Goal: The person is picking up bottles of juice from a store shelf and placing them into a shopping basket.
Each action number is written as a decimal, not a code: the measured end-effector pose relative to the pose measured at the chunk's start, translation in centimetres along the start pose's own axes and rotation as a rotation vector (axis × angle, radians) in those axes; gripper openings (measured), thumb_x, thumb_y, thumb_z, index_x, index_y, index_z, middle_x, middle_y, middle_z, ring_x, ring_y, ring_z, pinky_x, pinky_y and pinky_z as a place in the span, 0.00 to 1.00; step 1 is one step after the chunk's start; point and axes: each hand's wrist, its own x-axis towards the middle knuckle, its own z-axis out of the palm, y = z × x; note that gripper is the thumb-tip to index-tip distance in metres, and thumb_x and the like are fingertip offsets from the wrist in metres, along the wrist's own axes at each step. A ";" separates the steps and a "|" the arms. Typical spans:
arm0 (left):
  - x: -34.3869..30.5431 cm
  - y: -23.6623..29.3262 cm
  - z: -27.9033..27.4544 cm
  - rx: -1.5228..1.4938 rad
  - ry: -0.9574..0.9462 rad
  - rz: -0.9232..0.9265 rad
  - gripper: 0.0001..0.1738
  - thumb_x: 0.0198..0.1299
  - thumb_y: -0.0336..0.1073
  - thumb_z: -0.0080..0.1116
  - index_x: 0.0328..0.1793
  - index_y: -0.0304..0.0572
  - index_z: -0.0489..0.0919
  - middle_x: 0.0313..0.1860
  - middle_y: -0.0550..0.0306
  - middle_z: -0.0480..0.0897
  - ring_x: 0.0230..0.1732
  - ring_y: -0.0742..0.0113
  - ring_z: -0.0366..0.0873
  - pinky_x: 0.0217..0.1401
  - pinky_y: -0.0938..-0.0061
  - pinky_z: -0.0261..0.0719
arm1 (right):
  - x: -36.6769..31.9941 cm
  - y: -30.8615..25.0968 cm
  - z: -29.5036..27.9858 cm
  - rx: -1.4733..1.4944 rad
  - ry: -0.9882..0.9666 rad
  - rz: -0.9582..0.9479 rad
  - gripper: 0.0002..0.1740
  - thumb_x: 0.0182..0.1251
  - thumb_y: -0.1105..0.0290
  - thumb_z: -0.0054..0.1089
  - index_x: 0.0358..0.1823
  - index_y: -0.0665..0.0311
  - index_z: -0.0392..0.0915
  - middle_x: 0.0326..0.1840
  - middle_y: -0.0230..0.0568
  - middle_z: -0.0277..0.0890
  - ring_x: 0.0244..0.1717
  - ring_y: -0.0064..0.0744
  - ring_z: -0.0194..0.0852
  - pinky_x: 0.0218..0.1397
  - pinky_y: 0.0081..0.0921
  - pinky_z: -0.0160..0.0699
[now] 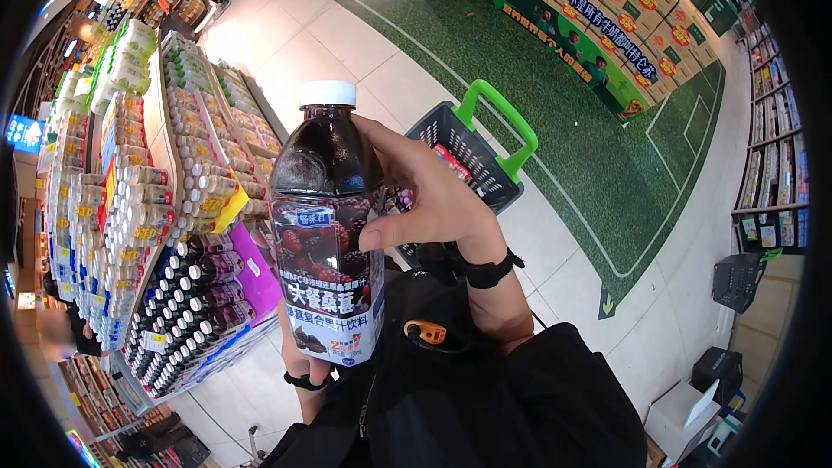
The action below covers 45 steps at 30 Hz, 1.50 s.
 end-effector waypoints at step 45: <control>-0.2 -3.6 -0.8 -0.408 0.267 -0.010 0.58 0.49 0.71 0.60 0.73 0.32 0.57 0.65 0.50 0.72 0.63 0.64 0.72 0.66 0.66 0.68 | 0.7 1.3 0.3 -0.175 0.110 -0.028 0.62 0.34 0.63 0.86 0.72 0.71 0.55 0.50 0.46 0.80 0.50 0.28 0.79 0.55 0.25 0.75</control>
